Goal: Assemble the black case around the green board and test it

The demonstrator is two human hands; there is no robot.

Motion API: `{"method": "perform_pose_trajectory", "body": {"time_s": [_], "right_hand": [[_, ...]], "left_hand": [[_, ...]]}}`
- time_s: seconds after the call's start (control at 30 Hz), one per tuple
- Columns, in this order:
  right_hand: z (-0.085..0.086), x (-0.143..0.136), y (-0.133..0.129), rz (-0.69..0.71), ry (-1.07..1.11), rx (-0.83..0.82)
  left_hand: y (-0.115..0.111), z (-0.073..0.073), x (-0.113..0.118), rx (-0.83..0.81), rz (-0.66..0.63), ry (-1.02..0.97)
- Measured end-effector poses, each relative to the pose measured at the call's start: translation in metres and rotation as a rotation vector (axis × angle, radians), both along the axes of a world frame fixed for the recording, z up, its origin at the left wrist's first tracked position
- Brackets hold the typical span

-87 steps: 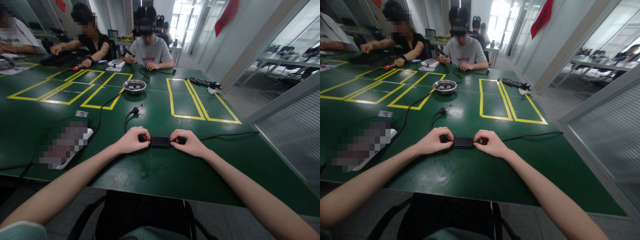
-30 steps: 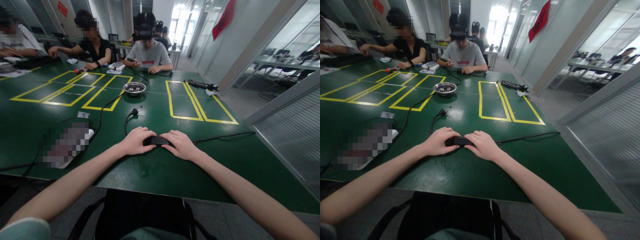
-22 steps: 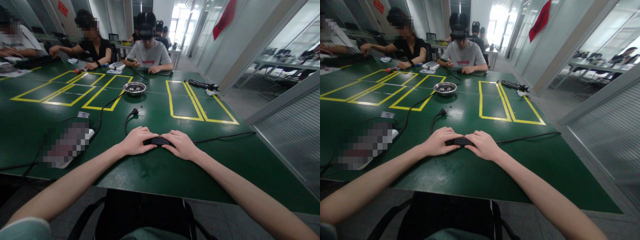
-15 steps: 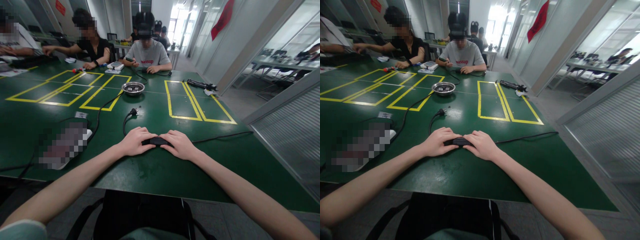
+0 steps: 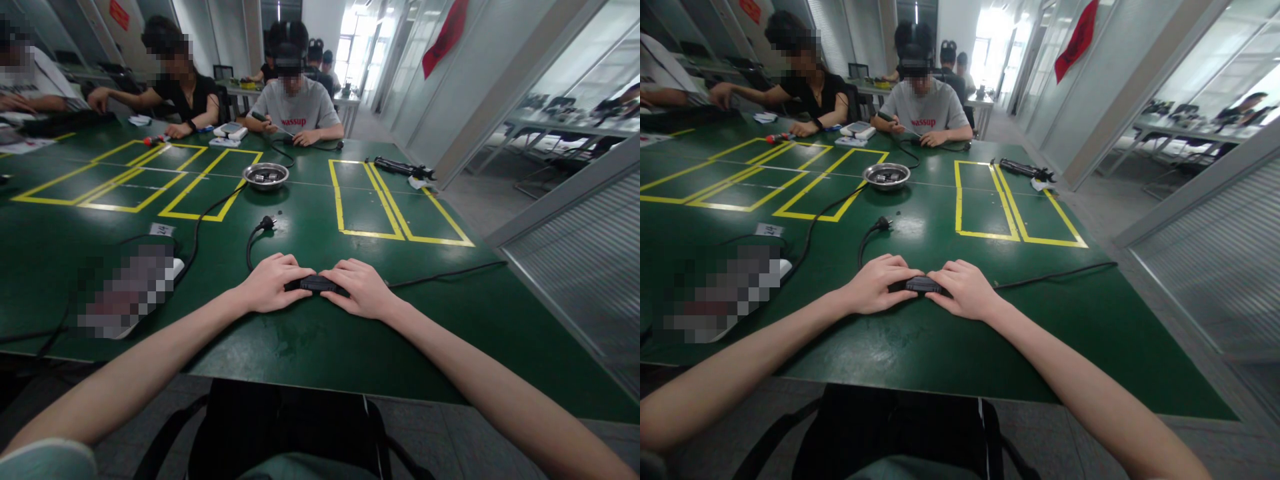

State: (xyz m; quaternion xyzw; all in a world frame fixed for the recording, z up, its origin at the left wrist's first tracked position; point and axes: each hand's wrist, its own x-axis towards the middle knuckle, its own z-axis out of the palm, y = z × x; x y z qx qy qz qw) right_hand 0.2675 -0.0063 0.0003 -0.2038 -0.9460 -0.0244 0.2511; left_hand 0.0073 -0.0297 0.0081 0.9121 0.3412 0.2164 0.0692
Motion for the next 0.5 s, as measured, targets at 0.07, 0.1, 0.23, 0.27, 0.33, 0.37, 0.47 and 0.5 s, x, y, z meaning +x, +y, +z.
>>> {"method": "perform_pose_trajectory", "body": {"time_s": [0.07,0.1,0.23,0.27,0.33,0.37,0.47,0.5], "right_hand": [[-0.0003,-0.0006,0.0003,0.018,0.027,-0.006],[-0.0004,-0.0010,0.0004,0.031,0.042,-0.009],[-0.0009,-0.0024,0.0002,0.047,0.090,0.005],[-0.0009,-0.0024,0.0000,0.035,0.086,0.013],[-0.0006,-0.0019,-0.0003,0.009,0.063,0.017],[-0.0004,-0.0015,-0.0003,0.001,0.054,0.014],[0.0008,0.0001,0.0002,-0.005,0.048,0.010],[0.0013,0.0006,0.0003,-0.006,0.049,0.018]], "left_hand": [[-0.0003,0.0001,-0.0001,0.011,-0.009,-0.001],[-0.0003,0.0000,-0.0002,0.014,-0.012,-0.001],[-0.0001,-0.0004,0.0002,0.012,-0.010,0.004],[0.0000,-0.0005,0.0004,0.007,-0.008,0.003],[0.0003,-0.0008,0.0009,-0.010,-0.005,0.001],[0.0005,-0.0009,0.0011,-0.022,-0.004,-0.001],[0.0011,-0.0013,0.0013,-0.047,0.004,-0.010],[0.0012,-0.0013,0.0010,-0.047,0.007,-0.015]]}}
